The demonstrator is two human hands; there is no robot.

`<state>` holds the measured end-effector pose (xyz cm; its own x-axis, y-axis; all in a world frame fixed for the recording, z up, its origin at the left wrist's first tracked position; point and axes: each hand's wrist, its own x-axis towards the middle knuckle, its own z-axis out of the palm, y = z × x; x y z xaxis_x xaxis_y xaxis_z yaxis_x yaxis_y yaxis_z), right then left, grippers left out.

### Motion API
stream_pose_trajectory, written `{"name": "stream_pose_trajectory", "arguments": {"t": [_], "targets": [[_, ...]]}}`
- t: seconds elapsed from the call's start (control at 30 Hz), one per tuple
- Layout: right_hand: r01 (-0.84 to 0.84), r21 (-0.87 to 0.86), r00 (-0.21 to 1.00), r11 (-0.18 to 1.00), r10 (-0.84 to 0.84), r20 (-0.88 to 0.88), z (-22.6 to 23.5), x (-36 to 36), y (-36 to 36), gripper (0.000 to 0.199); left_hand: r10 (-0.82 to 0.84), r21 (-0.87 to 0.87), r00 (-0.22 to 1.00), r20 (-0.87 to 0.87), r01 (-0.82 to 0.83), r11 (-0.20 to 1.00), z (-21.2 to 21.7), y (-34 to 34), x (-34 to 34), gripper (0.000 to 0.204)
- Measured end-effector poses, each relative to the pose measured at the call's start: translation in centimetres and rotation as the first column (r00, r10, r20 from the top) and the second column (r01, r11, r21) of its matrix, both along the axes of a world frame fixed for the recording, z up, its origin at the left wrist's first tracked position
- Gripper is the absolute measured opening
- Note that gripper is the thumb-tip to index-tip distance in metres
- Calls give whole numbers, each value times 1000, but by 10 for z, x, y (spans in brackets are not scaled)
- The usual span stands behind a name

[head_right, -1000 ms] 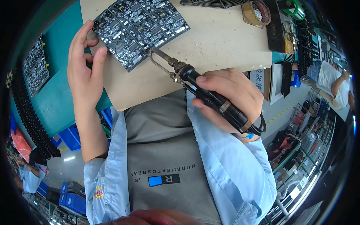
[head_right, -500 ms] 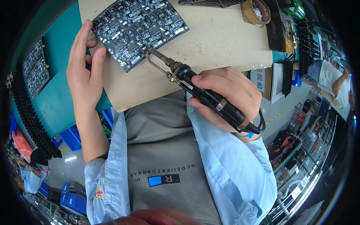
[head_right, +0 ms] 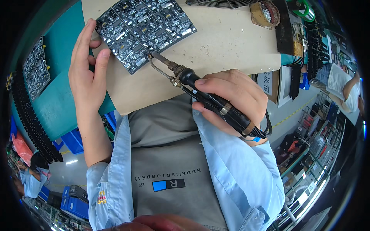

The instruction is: The person solders a circuit board with a soldering iron, sets it aside to pick up another circuit board, and solders the new board with the soldering iron.

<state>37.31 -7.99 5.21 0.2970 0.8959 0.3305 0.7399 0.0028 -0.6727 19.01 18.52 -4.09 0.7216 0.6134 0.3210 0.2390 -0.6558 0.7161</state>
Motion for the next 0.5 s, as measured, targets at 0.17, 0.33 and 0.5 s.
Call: {"name": "stream_pose_trajectory", "arguments": {"t": [0.17, 0.33, 0.5], "targets": [[10, 5, 1000, 1000, -10, 4, 0, 0, 0, 43, -3, 1, 1000, 3, 3, 1000, -1, 1, 0, 63], [1, -1, 1000, 1000, -1, 8, 0, 0, -1, 44, -6, 17, 1000, 5, 6, 1000, -2, 1, 0, 62], [16, 11, 1000, 1000, -17, 15, 0, 0, 0, 44, -7, 15, 1000, 11, 7, 1000, -2, 1, -1, 62]]}}
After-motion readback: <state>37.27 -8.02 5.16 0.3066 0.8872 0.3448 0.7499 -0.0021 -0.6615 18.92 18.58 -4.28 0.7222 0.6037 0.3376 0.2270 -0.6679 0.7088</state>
